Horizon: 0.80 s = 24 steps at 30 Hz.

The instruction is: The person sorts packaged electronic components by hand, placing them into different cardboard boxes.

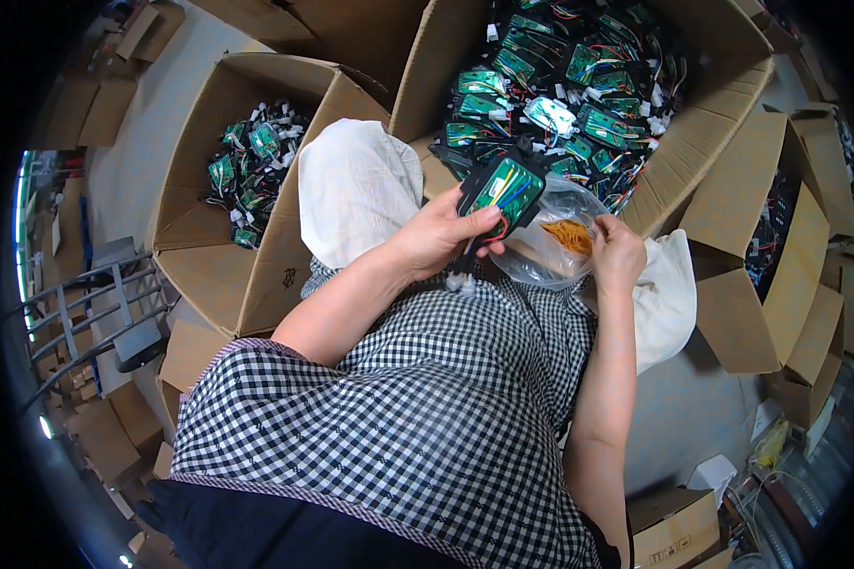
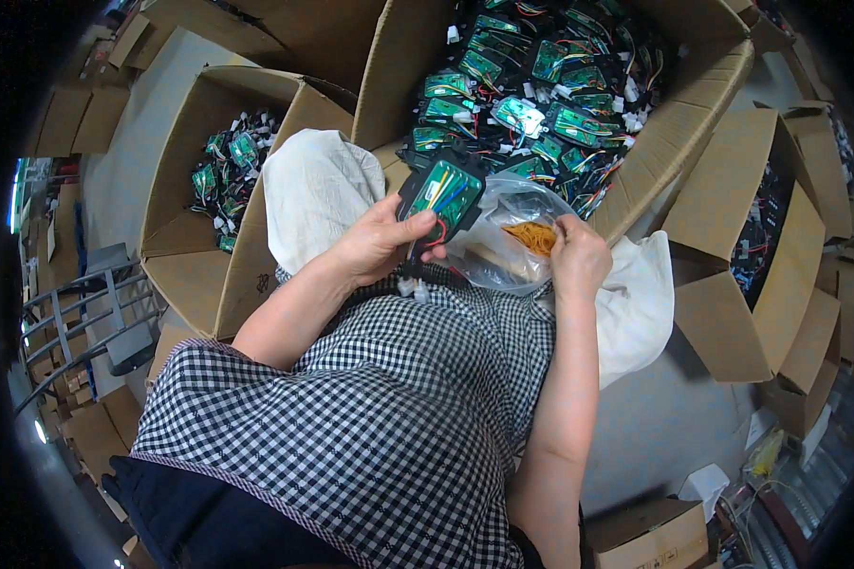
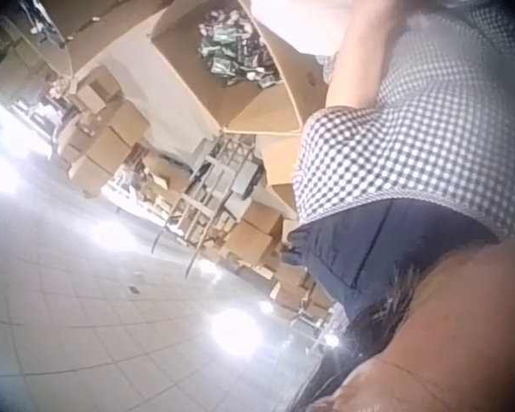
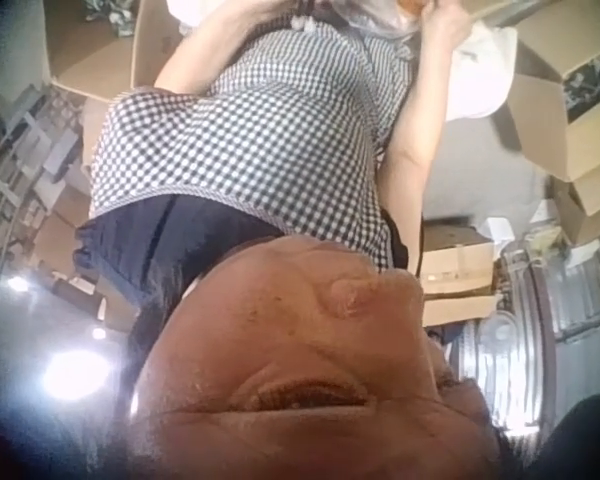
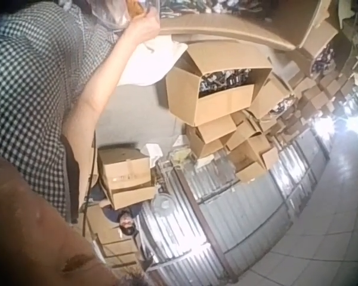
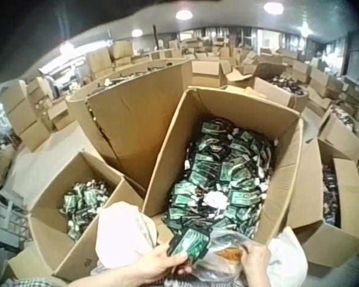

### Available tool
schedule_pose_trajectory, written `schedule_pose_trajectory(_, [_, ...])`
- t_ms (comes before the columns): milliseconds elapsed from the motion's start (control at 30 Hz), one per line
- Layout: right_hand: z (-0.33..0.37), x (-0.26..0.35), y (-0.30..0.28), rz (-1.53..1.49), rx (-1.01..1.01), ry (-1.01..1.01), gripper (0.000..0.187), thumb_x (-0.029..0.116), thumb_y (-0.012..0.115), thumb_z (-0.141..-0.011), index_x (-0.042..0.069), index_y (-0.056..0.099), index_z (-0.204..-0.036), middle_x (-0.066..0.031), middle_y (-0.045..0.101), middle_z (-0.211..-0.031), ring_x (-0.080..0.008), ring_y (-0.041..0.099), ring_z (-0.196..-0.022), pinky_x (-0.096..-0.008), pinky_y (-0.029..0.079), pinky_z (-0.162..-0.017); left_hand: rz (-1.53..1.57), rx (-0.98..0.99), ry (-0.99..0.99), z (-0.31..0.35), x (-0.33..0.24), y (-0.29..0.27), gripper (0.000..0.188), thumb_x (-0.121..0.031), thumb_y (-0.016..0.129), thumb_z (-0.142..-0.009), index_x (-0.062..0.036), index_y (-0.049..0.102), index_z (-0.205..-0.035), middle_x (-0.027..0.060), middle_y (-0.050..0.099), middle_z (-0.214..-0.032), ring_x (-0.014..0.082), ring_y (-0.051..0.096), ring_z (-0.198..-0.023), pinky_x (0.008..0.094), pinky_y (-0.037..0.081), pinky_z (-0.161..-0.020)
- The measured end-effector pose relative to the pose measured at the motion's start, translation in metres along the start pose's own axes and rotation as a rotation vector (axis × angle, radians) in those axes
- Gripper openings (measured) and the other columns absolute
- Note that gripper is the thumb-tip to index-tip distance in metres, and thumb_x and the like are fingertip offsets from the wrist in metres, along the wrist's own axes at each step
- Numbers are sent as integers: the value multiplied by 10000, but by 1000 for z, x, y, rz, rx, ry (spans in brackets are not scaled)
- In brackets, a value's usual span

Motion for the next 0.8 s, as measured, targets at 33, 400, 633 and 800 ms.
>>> schedule_pose_trajectory(33, [0,3,-2,-1,3,-4,55,124,634,-751,127,669,-793,-105,647,-771,-272,629,-673,-372,491,-592,2,-4,3,0,0,2,333,-228,604,-881,-54,454,-1123,75,577,-931,173,613,-765,284,509,-666])
schedule_pose_trajectory(400, [12,29,-1,-1196,104,288,54,7,615,-828,0,605,-881,-9,612,-809,-71,553,-720,-212,453,-657,91,136,-75,-26,17,45,388,-218,639,-855,-87,440,-1161,54,580,-839,136,601,-621,243,494,-519])
schedule_pose_trajectory(633, [44,77,1,-2061,625,358,87,46,482,-871,23,520,-945,-89,577,-646,-184,496,-410,-342,483,-772,564,332,-89,-9,4,36,367,-261,547,-899,-108,440,-1215,121,569,-944,175,473,-680,276,377,-552])
schedule_pose_trajectory(800, [74,63,1,-1254,1366,40,361,156,616,-844,12,561,-1170,-217,631,-1025,-255,652,-761,-357,444,-902,370,293,-5,-7,-37,30,429,-279,613,-860,-46,448,-1181,102,547,-916,141,485,-661,251,373,-513])
Point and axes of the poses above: each hand's wrist, its own z-axis away from the middle knuckle, its own y-axis out of the palm, x = y × z, the point moved 8 cm from there along -z, towards the middle knuckle
